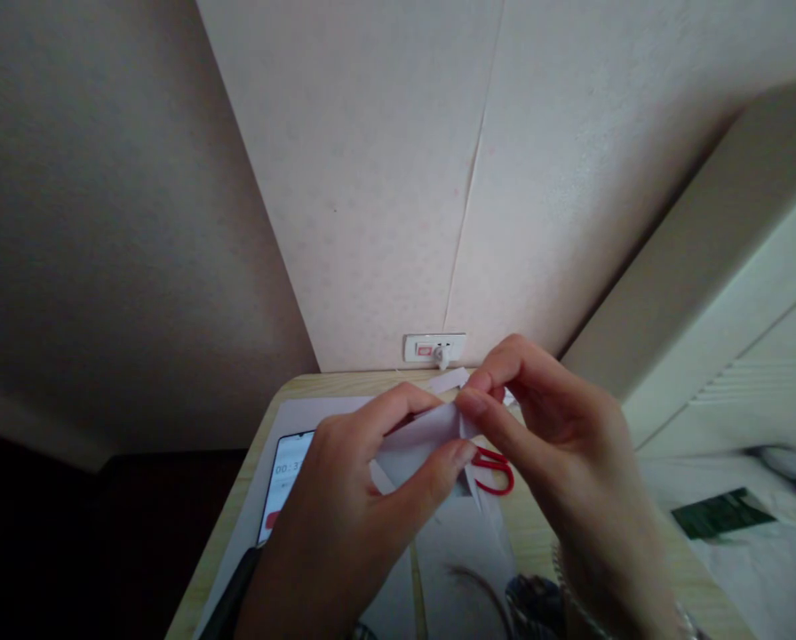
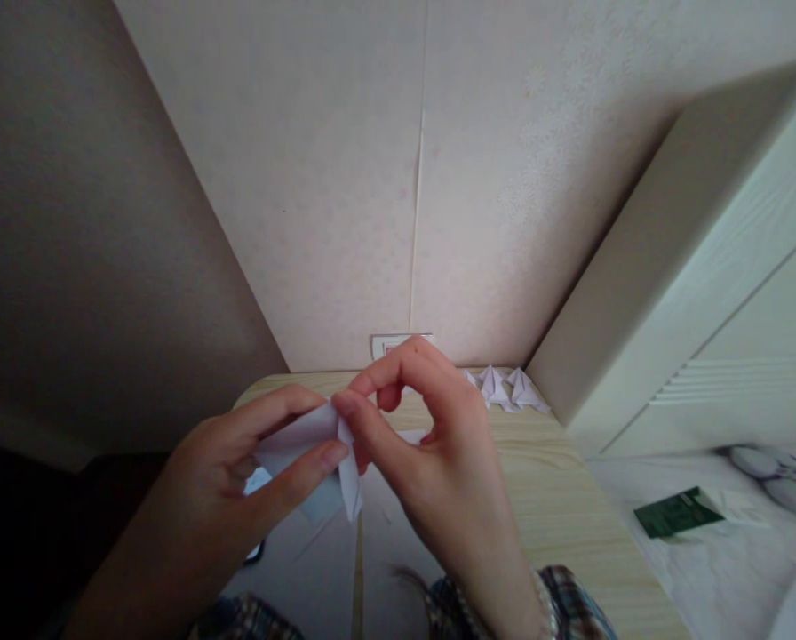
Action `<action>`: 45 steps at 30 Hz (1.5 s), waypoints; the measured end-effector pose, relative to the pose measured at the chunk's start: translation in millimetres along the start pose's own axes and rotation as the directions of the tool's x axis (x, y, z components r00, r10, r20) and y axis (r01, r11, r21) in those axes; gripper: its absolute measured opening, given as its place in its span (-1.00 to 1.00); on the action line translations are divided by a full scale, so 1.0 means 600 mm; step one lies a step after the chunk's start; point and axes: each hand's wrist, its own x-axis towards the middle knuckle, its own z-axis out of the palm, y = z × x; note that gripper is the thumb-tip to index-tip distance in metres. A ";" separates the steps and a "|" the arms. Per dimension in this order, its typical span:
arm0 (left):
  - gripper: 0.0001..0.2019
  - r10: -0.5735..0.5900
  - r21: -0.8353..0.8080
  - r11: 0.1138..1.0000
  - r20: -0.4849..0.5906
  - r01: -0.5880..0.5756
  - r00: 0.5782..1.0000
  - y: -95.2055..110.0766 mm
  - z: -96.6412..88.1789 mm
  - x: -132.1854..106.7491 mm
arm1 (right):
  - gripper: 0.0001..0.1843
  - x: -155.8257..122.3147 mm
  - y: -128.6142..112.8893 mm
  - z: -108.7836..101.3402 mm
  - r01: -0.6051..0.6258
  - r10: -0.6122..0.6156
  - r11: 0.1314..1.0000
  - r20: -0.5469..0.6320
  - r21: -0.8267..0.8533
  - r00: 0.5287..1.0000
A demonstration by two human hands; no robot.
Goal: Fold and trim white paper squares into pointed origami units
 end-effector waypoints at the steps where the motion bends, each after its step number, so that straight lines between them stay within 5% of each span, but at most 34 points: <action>1: -0.93 0.003 -0.011 1.000 -0.009 -0.003 1.000 0.001 0.001 0.000 | -0.82 0.001 0.000 0.000 -0.006 0.006 1.000 0.006 0.026 1.000; 9: -0.84 -0.160 -0.093 0.983 0.011 0.160 0.987 0.006 -0.002 -0.006 | -0.88 0.008 0.009 -0.014 -0.146 0.084 0.949 0.221 0.281 0.972; 16: -0.83 -0.242 -0.087 0.966 0.035 0.244 0.970 0.006 -0.005 -0.010 | -0.89 0.014 0.013 -0.020 -0.151 0.053 0.930 0.283 0.335 0.958; 27: -0.82 -0.017 -0.155 0.988 -0.047 0.010 0.999 0.006 0.011 -0.006 | -0.74 -0.007 -0.006 -0.012 -0.124 0.103 0.968 0.107 0.219 0.989; 35: -0.72 -0.028 -0.141 0.990 -0.091 0.015 0.995 0.013 0.012 -0.012 | -0.82 -0.003 0.006 -0.013 -0.162 0.087 0.902 0.200 0.399 0.976; 45: -0.71 -0.071 -0.085 0.995 -0.186 0.056 0.980 0.016 0.015 -0.017 | -0.88 0.003 0.006 -0.020 -0.191 0.039 0.894 0.355 0.404 0.934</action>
